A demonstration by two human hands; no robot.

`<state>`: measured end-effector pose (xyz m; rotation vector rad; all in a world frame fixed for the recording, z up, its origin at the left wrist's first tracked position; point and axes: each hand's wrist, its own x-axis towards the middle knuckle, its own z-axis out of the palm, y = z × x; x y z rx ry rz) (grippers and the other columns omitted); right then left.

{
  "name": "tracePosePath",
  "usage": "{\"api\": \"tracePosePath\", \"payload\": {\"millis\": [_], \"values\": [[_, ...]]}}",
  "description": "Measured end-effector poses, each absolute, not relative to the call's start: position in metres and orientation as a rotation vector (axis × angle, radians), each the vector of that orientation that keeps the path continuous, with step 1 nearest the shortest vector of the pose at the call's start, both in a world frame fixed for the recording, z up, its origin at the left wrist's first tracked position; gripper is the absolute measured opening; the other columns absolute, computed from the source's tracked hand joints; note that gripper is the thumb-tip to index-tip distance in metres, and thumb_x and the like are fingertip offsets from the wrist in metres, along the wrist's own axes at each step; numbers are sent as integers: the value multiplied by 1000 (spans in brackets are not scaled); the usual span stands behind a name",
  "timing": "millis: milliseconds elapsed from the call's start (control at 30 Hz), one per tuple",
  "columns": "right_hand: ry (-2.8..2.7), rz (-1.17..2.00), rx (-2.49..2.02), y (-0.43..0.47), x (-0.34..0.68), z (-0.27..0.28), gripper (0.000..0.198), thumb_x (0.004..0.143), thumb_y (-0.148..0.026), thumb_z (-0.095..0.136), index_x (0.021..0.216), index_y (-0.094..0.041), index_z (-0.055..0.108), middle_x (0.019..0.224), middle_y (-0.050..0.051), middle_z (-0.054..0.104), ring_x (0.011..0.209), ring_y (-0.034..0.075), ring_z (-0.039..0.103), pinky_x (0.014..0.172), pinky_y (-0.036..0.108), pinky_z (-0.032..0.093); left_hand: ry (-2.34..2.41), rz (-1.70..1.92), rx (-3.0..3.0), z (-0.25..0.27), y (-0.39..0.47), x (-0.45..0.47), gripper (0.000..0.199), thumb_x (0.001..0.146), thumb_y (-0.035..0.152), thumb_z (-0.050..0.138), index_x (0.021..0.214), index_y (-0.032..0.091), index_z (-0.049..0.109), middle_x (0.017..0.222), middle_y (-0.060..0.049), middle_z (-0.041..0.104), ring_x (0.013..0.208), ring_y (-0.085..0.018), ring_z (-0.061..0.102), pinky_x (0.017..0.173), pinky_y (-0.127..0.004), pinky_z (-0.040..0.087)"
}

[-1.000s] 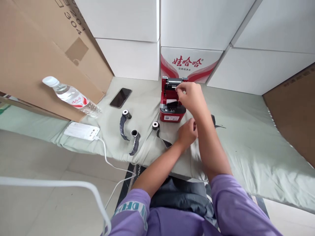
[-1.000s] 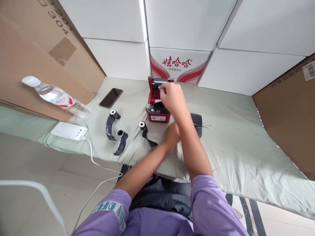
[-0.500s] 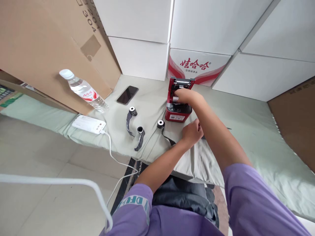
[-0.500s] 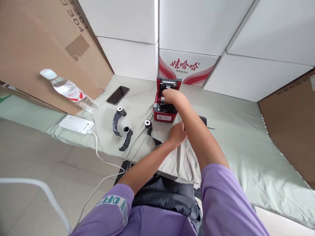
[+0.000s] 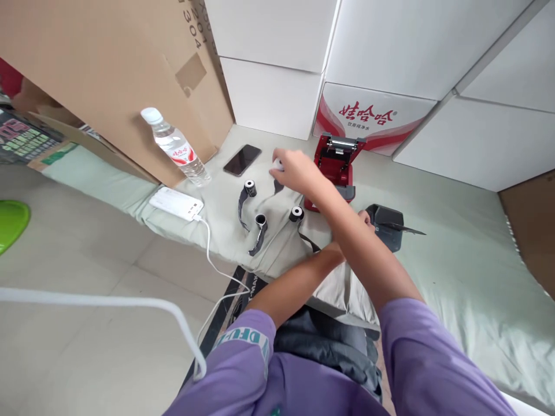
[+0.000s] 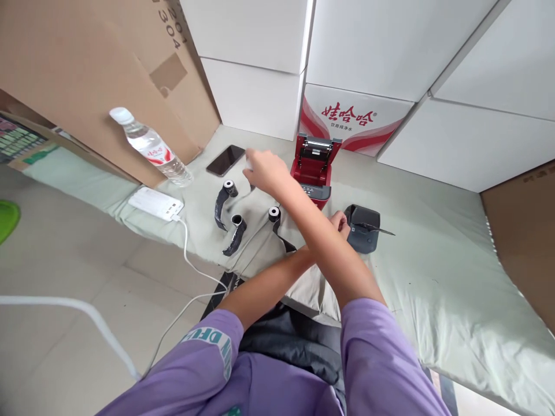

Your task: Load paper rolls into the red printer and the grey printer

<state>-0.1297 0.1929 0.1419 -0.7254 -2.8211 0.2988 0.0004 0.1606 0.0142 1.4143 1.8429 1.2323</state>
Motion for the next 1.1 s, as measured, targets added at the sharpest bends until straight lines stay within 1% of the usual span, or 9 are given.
{"api": "tracePosePath", "payload": {"millis": [100,200,333,433,533,700,833,1000,1100], "values": [[-3083,205,-748,189,-149,108,34,95,-19,56,127,-16,67,126,19,72,110,34,70,85,42,53,1704,1236,1456,20,156,-1,21,92,14,55,81,27,42,71,3,56,64,-13,52,59,-29,38],[-3201,176,-772,183,-157,92,39,97,-18,54,134,-15,65,133,22,69,114,35,70,88,43,55,1699,1224,1457,22,154,-3,16,92,18,54,84,27,43,75,2,58,66,-15,51,60,-30,34],[-3141,197,-787,181,-168,101,46,100,-34,57,143,-17,61,142,22,63,131,38,60,99,47,53,1710,1141,1409,18,158,-2,13,90,25,56,85,25,44,74,2,59,63,-15,51,58,-31,31],[-3095,223,-663,179,-183,112,47,101,-28,54,147,-18,58,144,18,64,137,37,55,105,47,51,1729,1142,1401,14,163,0,12,90,27,58,86,25,46,73,2,62,63,-15,52,58,-30,31],[-3153,232,-648,176,-195,114,48,99,-19,52,146,-18,59,145,17,64,137,35,55,107,47,50,1782,1127,1413,9,166,2,8,91,26,59,88,24,52,77,0,67,67,-16,56,58,-31,30],[-3214,263,-788,185,-199,108,46,98,-22,55,143,-15,63,147,20,63,134,37,59,104,46,50,1769,1111,1446,1,170,2,6,93,30,59,95,24,59,83,1,70,70,-15,58,59,-29,32],[-3239,497,-490,195,-204,96,60,90,-22,68,149,-20,56,148,15,63,132,29,62,105,37,49,1765,1124,1453,4,170,2,7,94,30,59,97,24,60,82,2,69,68,-14,57,58,-29,31],[-3127,568,-312,198,-214,78,38,88,-12,65,125,-17,69,129,14,73,122,28,64,100,35,49,1850,1010,1410,18,164,0,6,94,26,58,97,24,63,85,0,71,73,-16,60,59,-30,30],[-2943,719,-209,198,-200,84,40,85,-3,54,121,-16,67,121,11,74,112,24,66,97,33,49,1817,1072,1424,14,165,0,5,94,28,57,96,24,61,81,1,68,71,-15,58,59,-30,29]]}}
